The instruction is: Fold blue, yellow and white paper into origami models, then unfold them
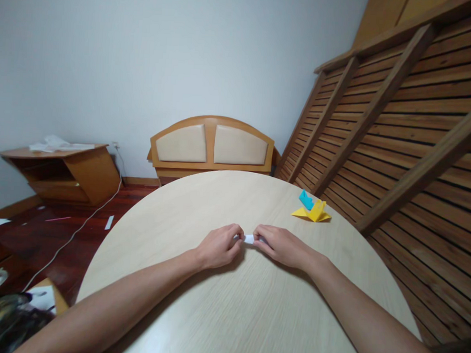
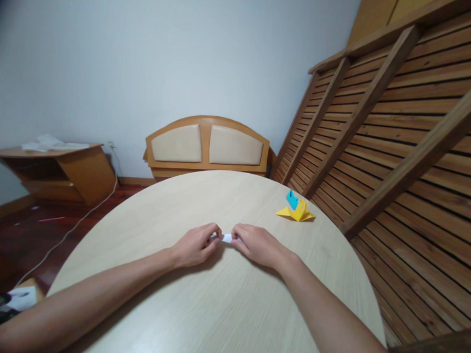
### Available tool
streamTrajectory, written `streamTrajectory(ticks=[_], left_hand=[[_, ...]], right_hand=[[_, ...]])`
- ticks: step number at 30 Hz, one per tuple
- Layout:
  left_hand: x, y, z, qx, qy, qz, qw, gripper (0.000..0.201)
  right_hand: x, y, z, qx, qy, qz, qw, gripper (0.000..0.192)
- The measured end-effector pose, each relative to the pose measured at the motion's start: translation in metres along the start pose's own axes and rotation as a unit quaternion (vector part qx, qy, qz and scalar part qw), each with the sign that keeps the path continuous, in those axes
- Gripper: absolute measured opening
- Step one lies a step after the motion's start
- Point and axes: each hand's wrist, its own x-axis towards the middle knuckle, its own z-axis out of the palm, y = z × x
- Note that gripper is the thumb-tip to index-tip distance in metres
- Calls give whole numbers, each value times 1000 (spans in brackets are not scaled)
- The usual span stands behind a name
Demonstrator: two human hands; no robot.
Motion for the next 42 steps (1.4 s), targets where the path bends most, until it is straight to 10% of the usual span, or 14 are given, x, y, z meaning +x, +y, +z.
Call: streamTrajectory(ticks=[42], left_hand=[[8, -14, -2, -37, 9, -22, 999, 27]], right_hand=[[2, 3, -5, -57, 31, 31, 997, 28]])
